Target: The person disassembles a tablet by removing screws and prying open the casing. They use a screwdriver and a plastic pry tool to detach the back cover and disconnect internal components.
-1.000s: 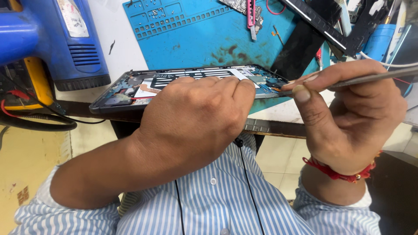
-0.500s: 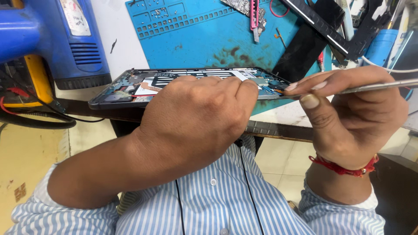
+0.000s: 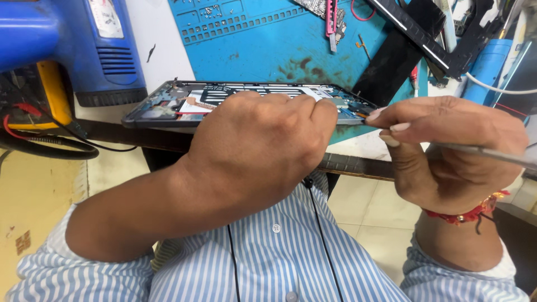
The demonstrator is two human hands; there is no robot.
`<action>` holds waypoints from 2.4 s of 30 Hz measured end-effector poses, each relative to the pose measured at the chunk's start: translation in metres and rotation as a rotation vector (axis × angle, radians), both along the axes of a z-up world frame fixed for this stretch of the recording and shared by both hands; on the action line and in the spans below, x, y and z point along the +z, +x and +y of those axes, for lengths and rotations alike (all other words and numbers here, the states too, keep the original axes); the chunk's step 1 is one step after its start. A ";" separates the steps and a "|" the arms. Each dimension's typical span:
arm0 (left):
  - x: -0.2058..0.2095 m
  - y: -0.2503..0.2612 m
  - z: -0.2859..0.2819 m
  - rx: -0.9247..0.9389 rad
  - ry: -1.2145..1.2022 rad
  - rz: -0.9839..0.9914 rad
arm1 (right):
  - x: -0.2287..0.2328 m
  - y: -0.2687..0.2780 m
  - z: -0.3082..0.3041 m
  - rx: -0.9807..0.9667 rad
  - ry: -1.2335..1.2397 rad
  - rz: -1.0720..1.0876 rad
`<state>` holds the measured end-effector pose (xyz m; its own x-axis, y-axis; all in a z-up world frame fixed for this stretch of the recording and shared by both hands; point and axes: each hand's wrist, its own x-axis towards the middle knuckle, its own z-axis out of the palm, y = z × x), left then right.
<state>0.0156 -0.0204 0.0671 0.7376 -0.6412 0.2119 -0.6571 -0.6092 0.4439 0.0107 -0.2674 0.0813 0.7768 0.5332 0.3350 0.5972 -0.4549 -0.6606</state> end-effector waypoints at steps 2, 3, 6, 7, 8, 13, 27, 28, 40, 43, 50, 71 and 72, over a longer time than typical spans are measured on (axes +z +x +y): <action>-0.001 0.001 0.000 0.002 0.012 0.008 | 0.001 0.002 0.000 0.023 -0.021 -0.024; -0.001 0.001 0.000 0.005 0.009 -0.007 | 0.002 0.003 0.000 0.034 -0.020 -0.031; -0.002 0.000 -0.001 0.018 -0.016 -0.041 | 0.001 0.006 0.000 0.061 -0.017 -0.073; -0.002 0.000 -0.001 0.023 -0.036 -0.043 | -0.001 0.005 0.000 0.065 -0.021 -0.085; -0.002 0.000 0.000 0.027 -0.053 -0.053 | -0.002 0.004 0.000 0.068 -0.022 -0.105; 0.002 0.001 0.001 0.003 -0.030 -0.050 | -0.014 -0.011 0.001 -0.114 0.254 0.107; -0.003 -0.006 0.001 0.008 -0.038 -0.047 | -0.034 -0.027 -0.008 -0.160 0.295 0.071; -0.003 -0.006 0.001 0.008 -0.042 -0.047 | -0.034 -0.025 -0.008 -0.147 0.288 0.064; -0.004 -0.006 0.001 0.001 -0.031 -0.039 | -0.029 -0.019 -0.010 -0.103 0.233 0.026; -0.004 -0.005 0.001 0.001 -0.026 -0.042 | -0.030 -0.017 -0.012 -0.091 0.230 0.020; -0.004 -0.004 0.001 0.003 -0.031 -0.052 | -0.030 -0.016 -0.013 -0.075 0.201 -0.004; -0.003 -0.005 0.001 0.006 -0.023 -0.063 | -0.009 -0.001 -0.004 0.069 -0.012 -0.134; -0.003 -0.005 0.001 -0.001 -0.020 -0.057 | -0.007 0.001 -0.004 0.085 -0.027 -0.149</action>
<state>0.0109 -0.0189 0.0637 0.7237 -0.6367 0.2663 -0.6819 -0.6000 0.4184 0.0118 -0.2719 0.0740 0.6714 0.6055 0.4273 0.7246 -0.4151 -0.5502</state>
